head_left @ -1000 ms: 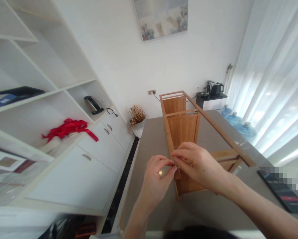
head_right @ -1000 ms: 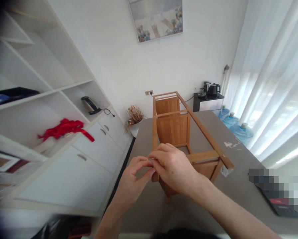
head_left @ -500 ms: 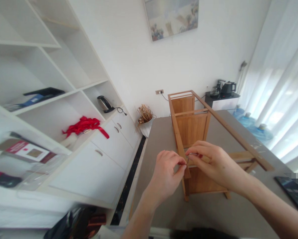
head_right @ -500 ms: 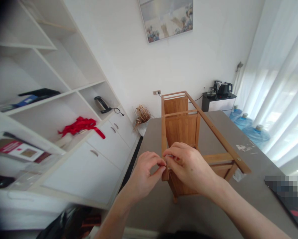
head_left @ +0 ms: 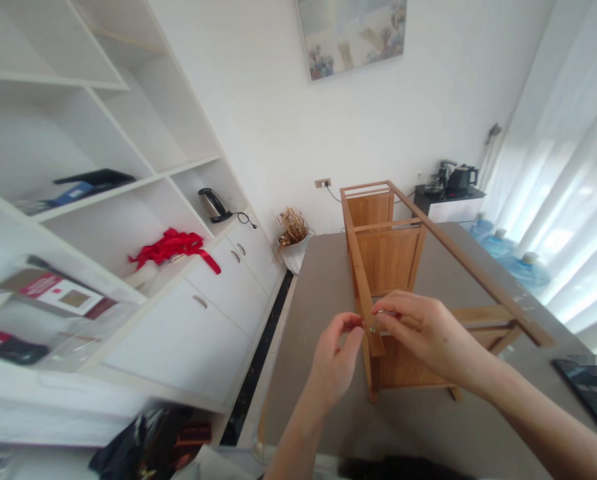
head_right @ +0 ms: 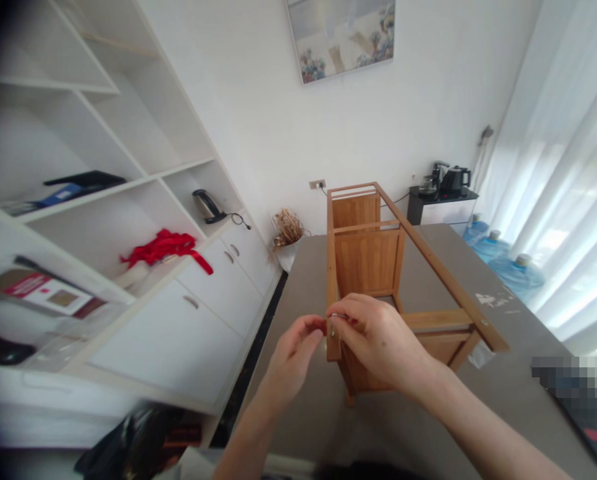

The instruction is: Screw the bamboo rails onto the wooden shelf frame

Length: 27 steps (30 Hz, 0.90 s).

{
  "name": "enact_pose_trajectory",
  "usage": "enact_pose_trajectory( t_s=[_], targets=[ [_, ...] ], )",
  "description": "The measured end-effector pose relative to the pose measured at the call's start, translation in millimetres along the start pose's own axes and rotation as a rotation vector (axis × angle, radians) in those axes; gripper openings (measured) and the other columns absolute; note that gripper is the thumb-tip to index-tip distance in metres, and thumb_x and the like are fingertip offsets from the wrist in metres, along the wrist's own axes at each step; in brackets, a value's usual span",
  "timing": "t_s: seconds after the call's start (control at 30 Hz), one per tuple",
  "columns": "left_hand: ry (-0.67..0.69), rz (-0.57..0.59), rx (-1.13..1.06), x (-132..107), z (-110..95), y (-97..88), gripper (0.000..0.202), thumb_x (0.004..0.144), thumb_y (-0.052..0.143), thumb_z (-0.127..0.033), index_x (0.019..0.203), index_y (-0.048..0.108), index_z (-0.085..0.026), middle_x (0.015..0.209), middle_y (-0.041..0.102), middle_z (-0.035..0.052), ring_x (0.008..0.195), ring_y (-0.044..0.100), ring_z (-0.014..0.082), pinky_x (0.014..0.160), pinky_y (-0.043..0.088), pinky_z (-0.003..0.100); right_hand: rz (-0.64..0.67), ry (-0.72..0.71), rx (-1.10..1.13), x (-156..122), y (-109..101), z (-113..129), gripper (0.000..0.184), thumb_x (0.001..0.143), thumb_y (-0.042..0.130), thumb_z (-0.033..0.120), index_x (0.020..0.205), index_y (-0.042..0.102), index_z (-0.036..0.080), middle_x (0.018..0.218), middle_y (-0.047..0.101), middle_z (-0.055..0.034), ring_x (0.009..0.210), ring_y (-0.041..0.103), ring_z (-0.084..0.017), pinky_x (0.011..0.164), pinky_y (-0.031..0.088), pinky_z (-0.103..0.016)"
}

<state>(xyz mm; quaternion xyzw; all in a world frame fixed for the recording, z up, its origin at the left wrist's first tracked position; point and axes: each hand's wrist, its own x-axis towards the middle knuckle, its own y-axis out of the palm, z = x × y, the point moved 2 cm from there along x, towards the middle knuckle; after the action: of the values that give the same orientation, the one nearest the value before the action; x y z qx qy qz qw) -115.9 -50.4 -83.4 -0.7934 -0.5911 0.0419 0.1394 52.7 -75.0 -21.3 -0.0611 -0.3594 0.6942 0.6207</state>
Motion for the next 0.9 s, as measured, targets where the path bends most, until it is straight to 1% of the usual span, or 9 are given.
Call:
enact_pose_trajectory(
  t_s=[0.1, 0.2, 0.27, 0.37, 0.57, 0.7, 0.9],
  targets=[
    [-0.024, 0.097, -0.093, 0, 4, 6.8, 0.022, 0.092, 0.046, -0.028, 0.103, 0.062, -0.018, 0.101, 0.067, 0.0058, 0.098, 0.060, 0.0200, 0.090, 0.045, 0.034, 0.014, 0.004, -0.033, 0, 0, 1, 0.019, 0.092, 0.048, 0.025, 0.090, 0.067, 0.021, 0.088, 0.067, -0.0025, 0.082, 0.061, -0.015, 0.074, 0.046, -0.028],
    [-0.024, 0.207, -0.184, -1, 2, 13.1, 0.021, 0.090, 0.046, -0.027, 0.099, 0.063, -0.018, 0.095, 0.067, 0.0035, 0.093, 0.060, 0.0191, 0.085, 0.047, 0.032, 0.015, 0.006, -0.056, 0, -1, 2, 0.018, 0.092, 0.048, 0.025, 0.090, 0.066, 0.021, 0.090, 0.067, -0.0025, 0.085, 0.060, -0.015, 0.076, 0.046, -0.028],
    [-0.024, 0.250, -0.241, -2, 1, 15.6, 0.020, 0.088, 0.047, -0.025, 0.099, 0.063, -0.019, 0.093, 0.066, 0.0030, 0.092, 0.059, 0.0186, 0.082, 0.047, 0.031, 0.021, 0.007, -0.060, 1, -1, 2, 0.017, 0.092, 0.049, 0.024, 0.089, 0.066, 0.021, 0.089, 0.066, -0.0018, 0.085, 0.060, -0.015, 0.077, 0.045, -0.028],
    [-0.031, 0.265, -0.291, -3, 0, 16.9, 0.019, 0.086, 0.048, -0.023, 0.098, 0.063, -0.019, 0.092, 0.064, 0.0030, 0.091, 0.057, 0.0182, 0.082, 0.045, 0.030, 0.033, 0.008, -0.058, 1, 0, 2, 0.018, 0.093, 0.048, 0.025, 0.089, 0.065, 0.021, 0.088, 0.065, -0.0013, 0.084, 0.059, -0.014, 0.076, 0.045, -0.028],
    [-0.053, 0.264, -0.333, -3, -3, 16.7, 0.016, 0.086, 0.049, -0.023, 0.093, 0.061, -0.016, 0.083, 0.058, 0.0013, 0.085, 0.052, 0.0159, 0.081, 0.040, 0.027, 0.024, -0.009, -0.095, 2, 2, 3, 0.018, 0.093, 0.048, 0.025, 0.088, 0.065, 0.020, 0.088, 0.066, -0.0010, 0.083, 0.059, -0.014, 0.076, 0.044, -0.028],
    [-0.061, 0.277, -0.362, -4, -6, 16.1, 0.018, 0.086, 0.048, -0.023, 0.096, 0.061, -0.014, 0.084, 0.056, 0.0014, 0.083, 0.049, 0.0148, 0.078, 0.038, 0.026, 0.034, -0.024, -0.115, 3, 2, 5, 0.019, 0.093, 0.047, 0.025, 0.088, 0.065, 0.020, 0.087, 0.065, -0.0010, 0.081, 0.058, -0.014, 0.074, 0.043, -0.027],
    [-0.049, 0.258, -0.345, -4, -4, 17.2, 0.017, 0.087, 0.048, -0.022, 0.095, 0.061, -0.013, 0.084, 0.055, 0.0006, 0.080, 0.047, 0.0135, 0.076, 0.037, 0.025, 0.041, -0.020, -0.134, 6, 3, 6, 0.019, 0.093, 0.047, 0.023, 0.085, 0.064, 0.020, 0.085, 0.065, -0.0008, 0.080, 0.058, -0.014, 0.073, 0.043, -0.027]
  ],
)
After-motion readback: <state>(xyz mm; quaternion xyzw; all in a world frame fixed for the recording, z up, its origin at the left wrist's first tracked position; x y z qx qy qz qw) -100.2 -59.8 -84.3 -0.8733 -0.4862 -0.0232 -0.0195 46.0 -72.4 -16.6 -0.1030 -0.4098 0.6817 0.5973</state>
